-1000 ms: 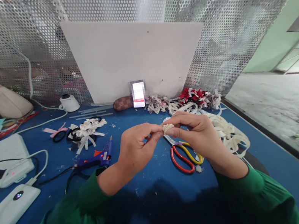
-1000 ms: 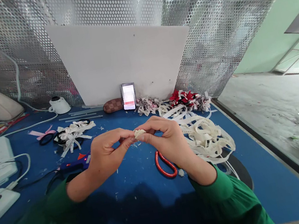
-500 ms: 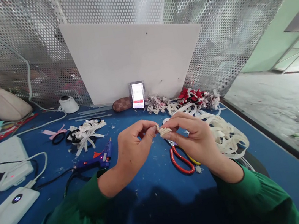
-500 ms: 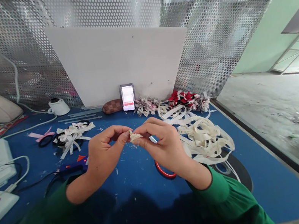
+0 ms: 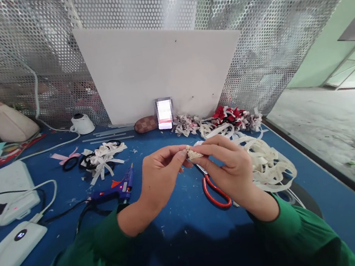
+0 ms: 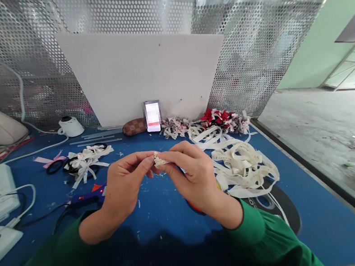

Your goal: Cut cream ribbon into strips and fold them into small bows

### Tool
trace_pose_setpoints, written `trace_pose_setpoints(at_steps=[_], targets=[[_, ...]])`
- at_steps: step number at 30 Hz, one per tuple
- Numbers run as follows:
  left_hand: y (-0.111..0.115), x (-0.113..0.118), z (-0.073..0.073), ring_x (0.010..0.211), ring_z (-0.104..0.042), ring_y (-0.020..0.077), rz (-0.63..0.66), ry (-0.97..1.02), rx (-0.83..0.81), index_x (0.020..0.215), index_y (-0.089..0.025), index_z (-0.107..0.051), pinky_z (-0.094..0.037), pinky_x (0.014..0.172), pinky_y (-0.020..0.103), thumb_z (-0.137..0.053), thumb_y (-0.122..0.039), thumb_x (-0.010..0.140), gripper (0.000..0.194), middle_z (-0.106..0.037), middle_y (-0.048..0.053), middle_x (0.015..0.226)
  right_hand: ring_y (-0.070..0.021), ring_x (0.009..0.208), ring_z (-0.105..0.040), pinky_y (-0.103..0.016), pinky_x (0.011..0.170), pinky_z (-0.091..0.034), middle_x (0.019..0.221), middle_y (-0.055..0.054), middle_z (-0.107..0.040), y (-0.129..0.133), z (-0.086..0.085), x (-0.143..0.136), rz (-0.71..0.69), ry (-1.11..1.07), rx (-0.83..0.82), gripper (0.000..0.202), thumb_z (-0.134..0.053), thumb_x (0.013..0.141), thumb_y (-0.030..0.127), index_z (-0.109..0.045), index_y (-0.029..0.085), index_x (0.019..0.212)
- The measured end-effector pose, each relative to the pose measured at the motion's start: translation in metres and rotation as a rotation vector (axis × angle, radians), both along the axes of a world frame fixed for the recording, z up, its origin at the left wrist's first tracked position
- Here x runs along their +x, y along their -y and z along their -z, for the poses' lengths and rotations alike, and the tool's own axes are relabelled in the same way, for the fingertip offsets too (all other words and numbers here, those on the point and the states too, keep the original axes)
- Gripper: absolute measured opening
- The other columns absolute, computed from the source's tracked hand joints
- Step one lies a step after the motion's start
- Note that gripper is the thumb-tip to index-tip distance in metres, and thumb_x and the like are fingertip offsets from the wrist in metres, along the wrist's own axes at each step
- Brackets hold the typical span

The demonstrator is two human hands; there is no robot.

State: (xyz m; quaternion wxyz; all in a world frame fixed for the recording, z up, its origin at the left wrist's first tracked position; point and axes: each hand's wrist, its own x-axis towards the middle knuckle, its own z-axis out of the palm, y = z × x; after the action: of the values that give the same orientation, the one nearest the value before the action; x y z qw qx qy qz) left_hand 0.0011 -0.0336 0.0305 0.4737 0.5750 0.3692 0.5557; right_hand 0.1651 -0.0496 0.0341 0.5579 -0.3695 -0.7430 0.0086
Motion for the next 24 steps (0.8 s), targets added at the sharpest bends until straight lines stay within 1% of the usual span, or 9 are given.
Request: trace_pose_setpoints(at_steps=[2,5,9,11,12,14,17,21,24], targets=[[0.0,0.0,0.001,0.061,-0.066,0.0117,0.007,-0.021,0.01,0.09,-0.018,-0.079,-0.052,0.056,0.02,-0.07,-0.027,0.088,0.014,-0.074,0.0,0.068,-0.0177,0.079,-0.068,-0.033,0.068,-0.054,0.088,-0.005,-0.071,-0.001,0.001,0.0,0.031,0.005,0.038,0.018,-0.072,0.088,0.012,-0.079,0.022,0.102],[0.001,0.0,0.001,0.063,-0.068,0.0122,-0.007,-0.102,0.09,0.091,-0.017,-0.079,-0.053,0.058,0.02,-0.067,-0.023,0.09,0.014,-0.075,0.0,0.069,-0.0173,0.078,-0.069,-0.032,0.067,-0.055,0.089,-0.005,-0.071,-0.003,0.001,0.001,0.014,-0.011,0.042,0.018,-0.071,0.089,0.012,-0.079,0.022,0.102],[0.001,-0.005,0.0,0.074,-0.072,0.015,-0.049,-0.271,0.333,0.094,-0.017,-0.079,-0.056,0.07,0.024,-0.064,-0.017,0.09,0.015,-0.079,0.002,0.081,-0.0165,0.08,-0.068,-0.03,0.067,-0.055,0.091,-0.006,-0.071,-0.003,-0.003,0.004,-0.048,-0.022,-0.032,0.021,-0.07,0.089,0.01,-0.079,0.02,0.104],[0.002,-0.006,-0.001,0.077,-0.073,0.0166,-0.065,-0.324,0.438,0.095,-0.017,-0.078,-0.056,0.072,0.025,-0.063,-0.015,0.089,0.016,-0.079,0.004,0.085,-0.0161,0.079,-0.068,-0.029,0.067,-0.055,0.091,-0.006,-0.07,-0.003,-0.005,0.006,-0.076,-0.012,-0.069,0.021,-0.069,0.089,0.008,-0.079,0.019,0.105],[0.003,-0.006,-0.001,0.077,-0.072,0.0172,-0.063,-0.328,0.454,0.095,-0.016,-0.078,-0.056,0.071,0.026,-0.063,-0.015,0.089,0.017,-0.079,0.004,0.085,-0.016,0.079,-0.068,-0.029,0.068,-0.055,0.09,-0.007,-0.071,-0.002,-0.006,0.007,-0.08,-0.005,-0.074,0.021,-0.069,0.089,0.008,-0.078,0.018,0.104],[0.004,-0.006,-0.002,0.075,-0.072,0.0181,-0.029,-0.284,0.408,0.096,-0.014,-0.078,-0.056,0.069,0.027,-0.064,-0.017,0.088,0.016,-0.079,0.006,0.084,-0.0162,0.08,-0.069,-0.03,0.068,-0.055,0.09,-0.007,-0.071,-0.002,-0.007,0.007,-0.062,0.01,-0.049,0.018,-0.07,0.089,0.007,-0.078,0.017,0.101],[0.005,-0.003,-0.004,0.074,-0.072,0.0175,0.054,-0.14,0.245,0.093,-0.014,-0.079,-0.057,0.07,0.027,-0.071,-0.022,0.086,0.013,-0.079,0.006,0.084,-0.016,0.08,-0.069,-0.03,0.069,-0.055,0.089,-0.007,-0.071,-0.002,-0.005,0.006,-0.027,0.023,0.042,0.015,-0.07,0.088,0.007,-0.077,0.016,0.098],[0.001,-0.002,-0.007,0.066,-0.066,0.0121,0.186,0.054,0.032,0.08,-0.017,-0.079,-0.054,0.063,0.021,-0.077,-0.025,0.083,0.009,-0.075,0.001,0.07,-0.0161,0.077,-0.068,-0.031,0.067,-0.054,0.086,-0.004,-0.071,0.0,-0.003,0.006,-0.001,0.076,0.162,0.016,-0.071,0.087,0.007,-0.075,0.018,0.098],[-0.001,-0.005,-0.009,0.061,-0.062,0.0097,0.307,0.154,-0.064,0.07,-0.017,-0.077,-0.051,0.06,0.02,-0.079,-0.025,0.082,0.015,-0.071,0.0,0.064,-0.0161,0.073,-0.066,-0.032,0.064,-0.054,0.085,-0.004,-0.07,0.005,-0.006,0.007,-0.038,0.129,0.186,0.017,-0.072,0.087,0.007,-0.073,0.019,0.098]])
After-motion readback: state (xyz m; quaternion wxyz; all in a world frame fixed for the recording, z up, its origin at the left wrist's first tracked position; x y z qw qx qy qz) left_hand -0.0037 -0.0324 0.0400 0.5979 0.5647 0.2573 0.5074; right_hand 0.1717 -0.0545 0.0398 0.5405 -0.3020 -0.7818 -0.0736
